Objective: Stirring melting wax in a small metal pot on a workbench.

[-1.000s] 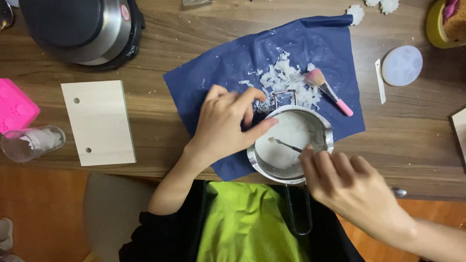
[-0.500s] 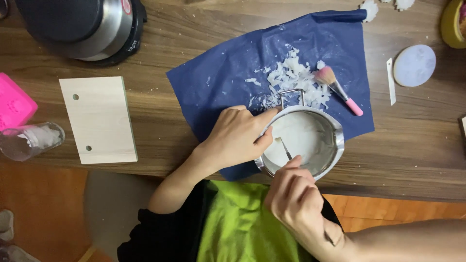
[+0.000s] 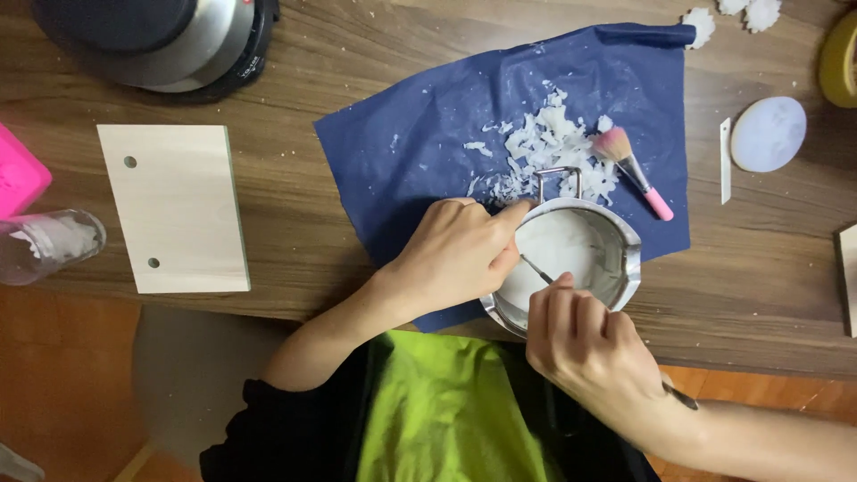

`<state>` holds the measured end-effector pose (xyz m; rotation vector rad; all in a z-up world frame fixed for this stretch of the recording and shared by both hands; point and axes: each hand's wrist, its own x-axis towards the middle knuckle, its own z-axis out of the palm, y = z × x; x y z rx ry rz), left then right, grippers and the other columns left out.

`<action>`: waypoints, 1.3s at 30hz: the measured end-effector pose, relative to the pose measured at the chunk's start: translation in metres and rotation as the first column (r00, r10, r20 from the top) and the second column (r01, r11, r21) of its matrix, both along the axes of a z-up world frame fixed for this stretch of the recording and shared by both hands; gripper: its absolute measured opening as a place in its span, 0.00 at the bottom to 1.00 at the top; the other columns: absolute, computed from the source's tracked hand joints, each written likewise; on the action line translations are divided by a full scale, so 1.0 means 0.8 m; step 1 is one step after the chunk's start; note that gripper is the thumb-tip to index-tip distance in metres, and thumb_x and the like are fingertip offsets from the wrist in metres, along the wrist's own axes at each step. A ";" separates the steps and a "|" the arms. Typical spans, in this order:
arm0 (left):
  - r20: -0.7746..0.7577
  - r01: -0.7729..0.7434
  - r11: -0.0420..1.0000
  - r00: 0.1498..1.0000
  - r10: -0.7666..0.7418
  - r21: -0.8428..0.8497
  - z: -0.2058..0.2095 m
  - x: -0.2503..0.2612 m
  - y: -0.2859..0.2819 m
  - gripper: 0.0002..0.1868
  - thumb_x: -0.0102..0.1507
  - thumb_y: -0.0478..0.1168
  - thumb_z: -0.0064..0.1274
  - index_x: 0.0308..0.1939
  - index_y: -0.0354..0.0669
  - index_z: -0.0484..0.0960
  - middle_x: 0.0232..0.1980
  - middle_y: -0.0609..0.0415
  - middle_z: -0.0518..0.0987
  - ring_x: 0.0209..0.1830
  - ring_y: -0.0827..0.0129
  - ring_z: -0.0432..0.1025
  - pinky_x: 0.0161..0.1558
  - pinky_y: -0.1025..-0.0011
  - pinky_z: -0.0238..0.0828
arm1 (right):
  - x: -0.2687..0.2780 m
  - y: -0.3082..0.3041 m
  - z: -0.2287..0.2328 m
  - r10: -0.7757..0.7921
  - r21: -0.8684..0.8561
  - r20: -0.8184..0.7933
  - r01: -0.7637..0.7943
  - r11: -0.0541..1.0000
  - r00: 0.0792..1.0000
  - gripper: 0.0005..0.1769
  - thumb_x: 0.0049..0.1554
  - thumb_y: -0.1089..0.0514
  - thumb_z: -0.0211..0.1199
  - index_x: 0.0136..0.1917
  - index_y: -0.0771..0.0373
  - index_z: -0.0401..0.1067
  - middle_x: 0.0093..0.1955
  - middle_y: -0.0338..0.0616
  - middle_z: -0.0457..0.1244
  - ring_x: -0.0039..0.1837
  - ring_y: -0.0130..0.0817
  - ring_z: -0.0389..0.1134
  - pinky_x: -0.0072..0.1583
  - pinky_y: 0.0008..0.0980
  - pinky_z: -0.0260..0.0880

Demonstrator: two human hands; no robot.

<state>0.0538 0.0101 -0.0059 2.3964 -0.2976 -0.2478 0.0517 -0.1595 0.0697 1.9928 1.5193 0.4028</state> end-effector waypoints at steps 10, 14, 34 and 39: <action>0.131 -0.052 0.998 0.990 0.048 0.032 -0.005 -0.005 -0.004 0.21 0.55 0.37 0.42 0.51 0.38 0.75 0.15 0.46 0.73 0.17 0.48 0.70 0.21 0.55 0.64 | 0.037 -0.027 -0.011 -0.046 0.011 -0.283 0.052 0.999 0.958 0.14 0.51 0.68 0.54 0.33 0.49 0.57 0.28 0.31 0.51 0.29 0.24 0.54 0.27 0.24 0.51; 0.170 -0.029 0.990 0.984 0.053 -0.141 -0.005 -0.004 0.004 0.22 0.54 0.35 0.40 0.51 0.34 0.75 0.09 0.47 0.68 0.15 0.50 0.72 0.30 0.62 0.72 | 0.056 -0.033 -0.014 -0.054 0.074 -0.412 0.093 0.993 0.910 0.06 0.46 0.62 0.58 0.32 0.50 0.65 0.29 0.29 0.56 0.31 0.26 0.63 0.33 0.20 0.64; 0.031 -0.070 0.995 0.997 0.068 0.071 0.003 -0.005 -0.001 0.21 0.56 0.40 0.42 0.53 0.46 0.75 0.16 0.45 0.74 0.17 0.42 0.69 0.21 0.48 0.62 | 0.085 -0.064 -0.037 -0.129 0.154 -0.636 0.290 0.945 0.761 0.12 0.58 0.49 0.53 0.33 0.51 0.63 0.27 0.28 0.59 0.30 0.32 0.64 0.25 0.34 0.54; 0.028 -0.056 0.997 0.998 0.055 0.061 0.002 -0.003 -0.001 0.18 0.56 0.40 0.42 0.50 0.45 0.75 0.15 0.46 0.73 0.16 0.42 0.68 0.19 0.48 0.60 | 0.088 -0.059 -0.032 -0.236 0.068 -0.685 0.383 0.921 0.689 0.09 0.55 0.47 0.53 0.35 0.48 0.68 0.30 0.28 0.64 0.32 0.36 0.67 0.25 0.38 0.56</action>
